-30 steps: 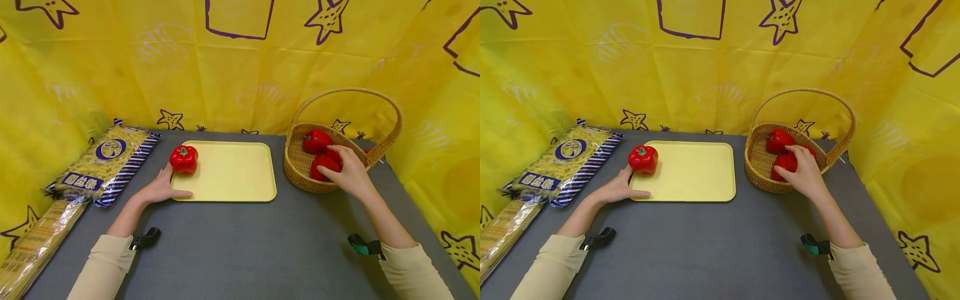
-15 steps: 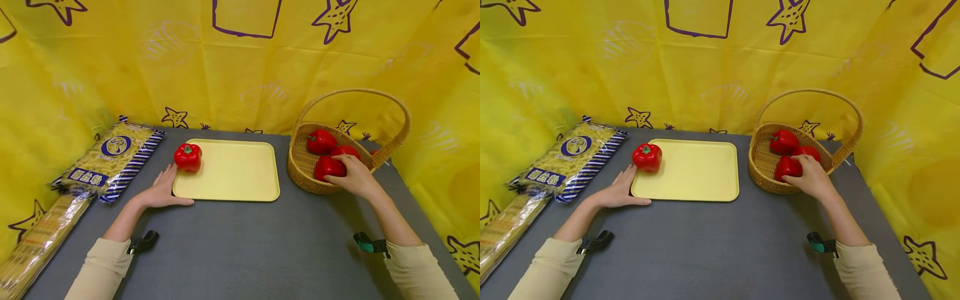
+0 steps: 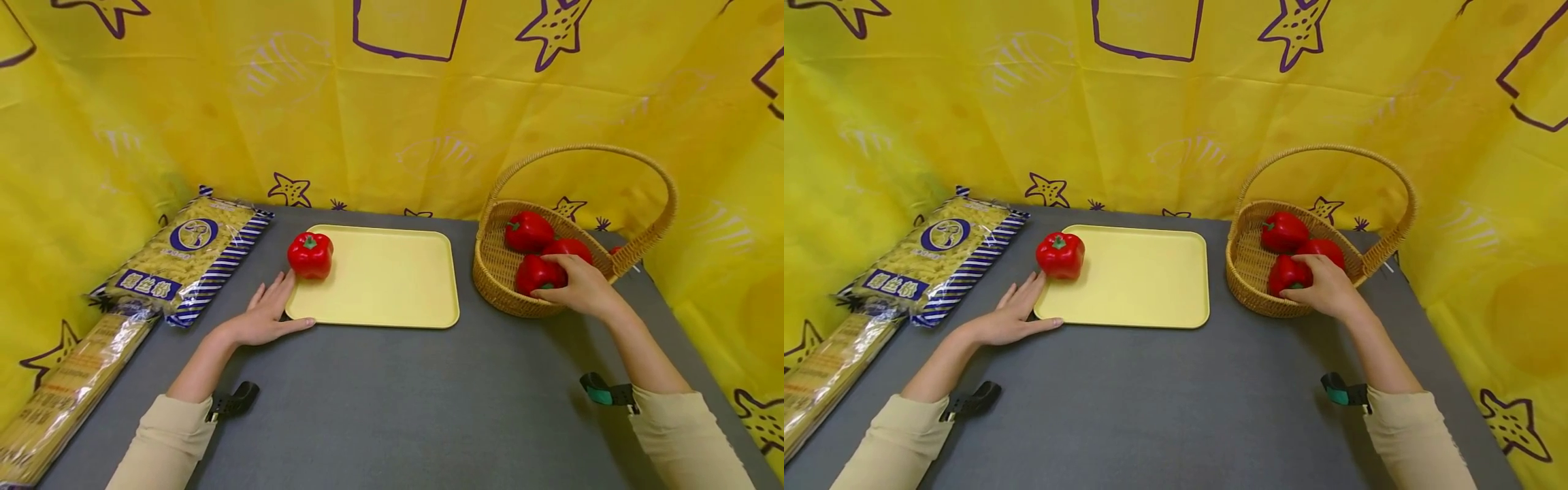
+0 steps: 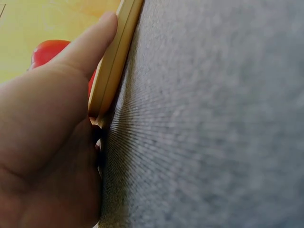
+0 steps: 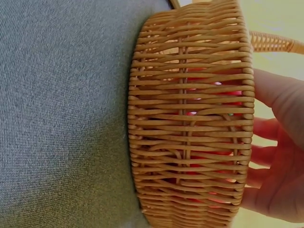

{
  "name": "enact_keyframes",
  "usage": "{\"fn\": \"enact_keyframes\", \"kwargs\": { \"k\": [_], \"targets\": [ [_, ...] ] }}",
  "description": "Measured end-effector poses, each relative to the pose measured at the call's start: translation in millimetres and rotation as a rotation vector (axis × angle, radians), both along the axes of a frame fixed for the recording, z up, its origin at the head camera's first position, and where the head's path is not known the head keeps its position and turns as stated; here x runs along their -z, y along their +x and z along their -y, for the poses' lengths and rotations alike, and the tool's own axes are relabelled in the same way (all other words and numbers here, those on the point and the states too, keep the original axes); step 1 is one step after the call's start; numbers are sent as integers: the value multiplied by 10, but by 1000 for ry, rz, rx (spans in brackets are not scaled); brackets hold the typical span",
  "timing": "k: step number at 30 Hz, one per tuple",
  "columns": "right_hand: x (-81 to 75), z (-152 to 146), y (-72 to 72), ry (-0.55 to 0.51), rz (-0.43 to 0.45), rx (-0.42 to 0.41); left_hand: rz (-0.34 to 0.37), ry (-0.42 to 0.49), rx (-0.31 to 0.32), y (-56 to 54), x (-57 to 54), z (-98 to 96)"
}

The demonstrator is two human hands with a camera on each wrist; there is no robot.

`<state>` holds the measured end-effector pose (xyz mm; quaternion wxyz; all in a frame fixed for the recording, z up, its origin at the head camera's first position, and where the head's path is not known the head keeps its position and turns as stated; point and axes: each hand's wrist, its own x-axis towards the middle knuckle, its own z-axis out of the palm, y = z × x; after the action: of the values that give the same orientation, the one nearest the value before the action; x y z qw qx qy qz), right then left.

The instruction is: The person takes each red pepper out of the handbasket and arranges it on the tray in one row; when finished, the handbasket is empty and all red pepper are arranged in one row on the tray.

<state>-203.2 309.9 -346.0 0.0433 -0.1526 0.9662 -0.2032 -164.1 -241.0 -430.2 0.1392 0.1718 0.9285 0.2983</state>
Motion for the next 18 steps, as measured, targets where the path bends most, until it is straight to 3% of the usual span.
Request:
{"fn": "enact_keyframes", "kwargs": {
  "k": [8, 18],
  "targets": [
    [38, 4, -71, 23, 21, 10, 18, 18, -29, 65, 22, -35],
    [115, 63, -108, 0, 1, 55, -20, -8, -37, 122, 14, -39]
  ]
}}
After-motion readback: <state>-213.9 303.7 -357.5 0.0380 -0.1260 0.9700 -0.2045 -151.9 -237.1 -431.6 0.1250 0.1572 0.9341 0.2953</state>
